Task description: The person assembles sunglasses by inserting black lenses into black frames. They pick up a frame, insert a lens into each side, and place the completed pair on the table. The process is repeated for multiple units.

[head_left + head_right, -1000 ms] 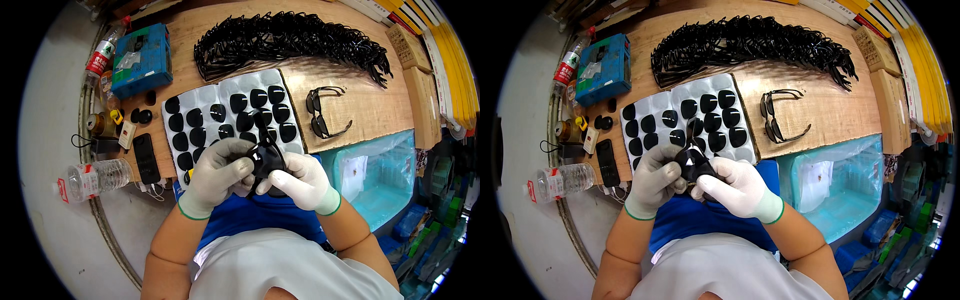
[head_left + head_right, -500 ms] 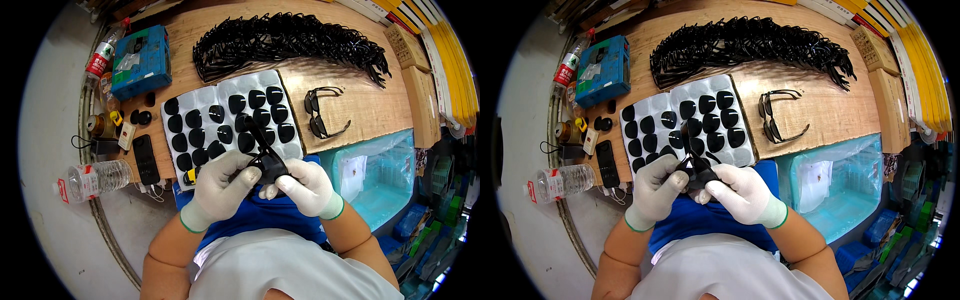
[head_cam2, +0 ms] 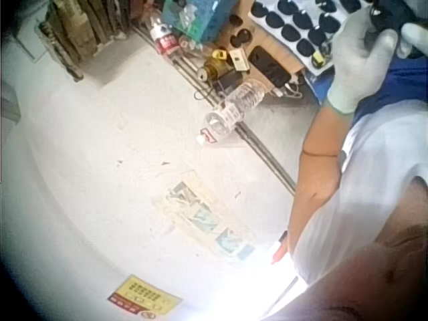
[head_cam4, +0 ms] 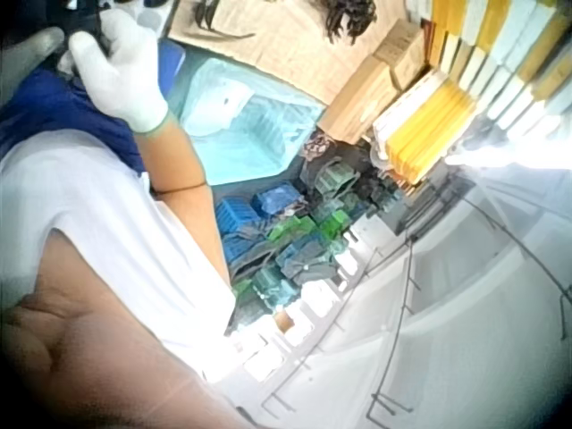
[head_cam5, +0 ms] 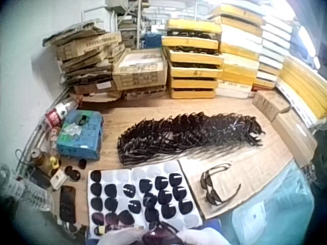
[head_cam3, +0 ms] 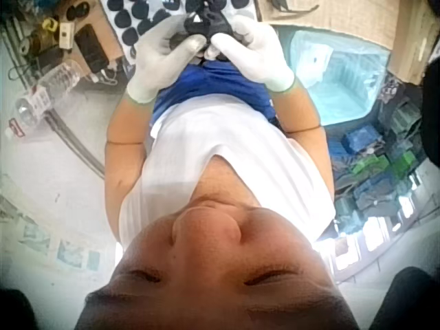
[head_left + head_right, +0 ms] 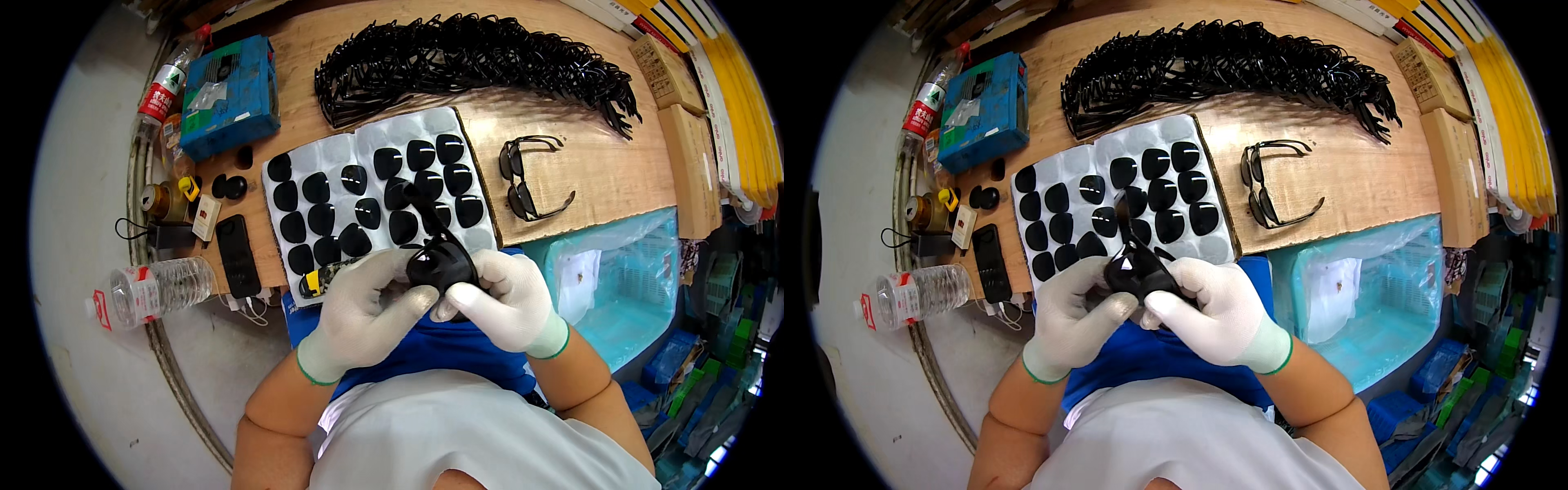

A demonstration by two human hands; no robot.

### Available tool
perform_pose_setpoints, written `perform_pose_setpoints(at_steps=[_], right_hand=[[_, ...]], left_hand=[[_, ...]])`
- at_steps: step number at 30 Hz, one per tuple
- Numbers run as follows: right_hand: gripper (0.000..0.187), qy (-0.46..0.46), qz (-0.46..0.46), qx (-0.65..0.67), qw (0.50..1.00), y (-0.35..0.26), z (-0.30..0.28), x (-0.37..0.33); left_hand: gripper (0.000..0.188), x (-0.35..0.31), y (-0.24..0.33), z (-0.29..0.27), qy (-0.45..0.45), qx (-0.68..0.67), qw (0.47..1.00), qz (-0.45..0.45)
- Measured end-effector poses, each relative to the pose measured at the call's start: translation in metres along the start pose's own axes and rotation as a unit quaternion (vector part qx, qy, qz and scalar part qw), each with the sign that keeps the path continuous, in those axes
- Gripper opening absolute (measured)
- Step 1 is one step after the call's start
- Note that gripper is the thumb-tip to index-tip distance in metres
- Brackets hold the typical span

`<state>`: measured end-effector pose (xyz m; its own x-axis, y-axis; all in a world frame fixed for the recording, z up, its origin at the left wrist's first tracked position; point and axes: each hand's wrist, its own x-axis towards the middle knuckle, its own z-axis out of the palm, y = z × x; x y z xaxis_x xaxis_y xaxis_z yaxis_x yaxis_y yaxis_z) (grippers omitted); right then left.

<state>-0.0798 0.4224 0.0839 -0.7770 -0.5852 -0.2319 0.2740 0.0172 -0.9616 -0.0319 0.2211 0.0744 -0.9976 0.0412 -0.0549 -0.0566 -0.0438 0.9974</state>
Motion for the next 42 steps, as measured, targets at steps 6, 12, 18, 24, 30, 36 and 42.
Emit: perform_pose_setpoints(at_steps=[6, 12, 18, 24, 30, 36, 42], right_hand=[[0.018, 0.042, -0.006, -0.094, 0.995, -0.004, 0.007, -0.003], [0.024, -0.089, -0.054, -0.043, 0.994, 0.001, -0.014, 0.004], [0.036, 0.145, -0.040, -0.476, 0.866, 0.030, -0.077, 0.026], [0.068, 0.245, 0.208, -0.536, 0.781, 0.072, -0.145, 0.086], [0.076, 0.302, -0.049, -0.667, 0.679, 0.096, -0.143, 0.083], [0.031, 0.067, -0.197, -0.525, 0.825, 0.080, -0.026, 0.063], [0.036, 0.033, -0.059, -0.587, 0.807, 0.091, 0.013, 0.053]], left_hand=[[0.022, -0.003, -0.004, 0.003, 0.016, 0.077, 0.997, -0.016], [0.020, 0.010, 0.009, -0.004, -0.023, 0.125, 0.991, 0.049], [0.037, 0.107, -0.050, -0.065, 0.078, 0.210, 0.973, -0.046], [0.030, 0.266, -0.117, -0.165, 0.229, -0.049, 0.938, -0.255], [0.013, 0.271, -0.113, -0.168, 0.302, -0.113, 0.904, -0.281], [0.009, 0.222, -0.061, -0.160, 0.278, -0.199, 0.938, -0.065], [0.031, 0.107, -0.017, -0.082, 0.223, 0.117, 0.968, 0.001]])
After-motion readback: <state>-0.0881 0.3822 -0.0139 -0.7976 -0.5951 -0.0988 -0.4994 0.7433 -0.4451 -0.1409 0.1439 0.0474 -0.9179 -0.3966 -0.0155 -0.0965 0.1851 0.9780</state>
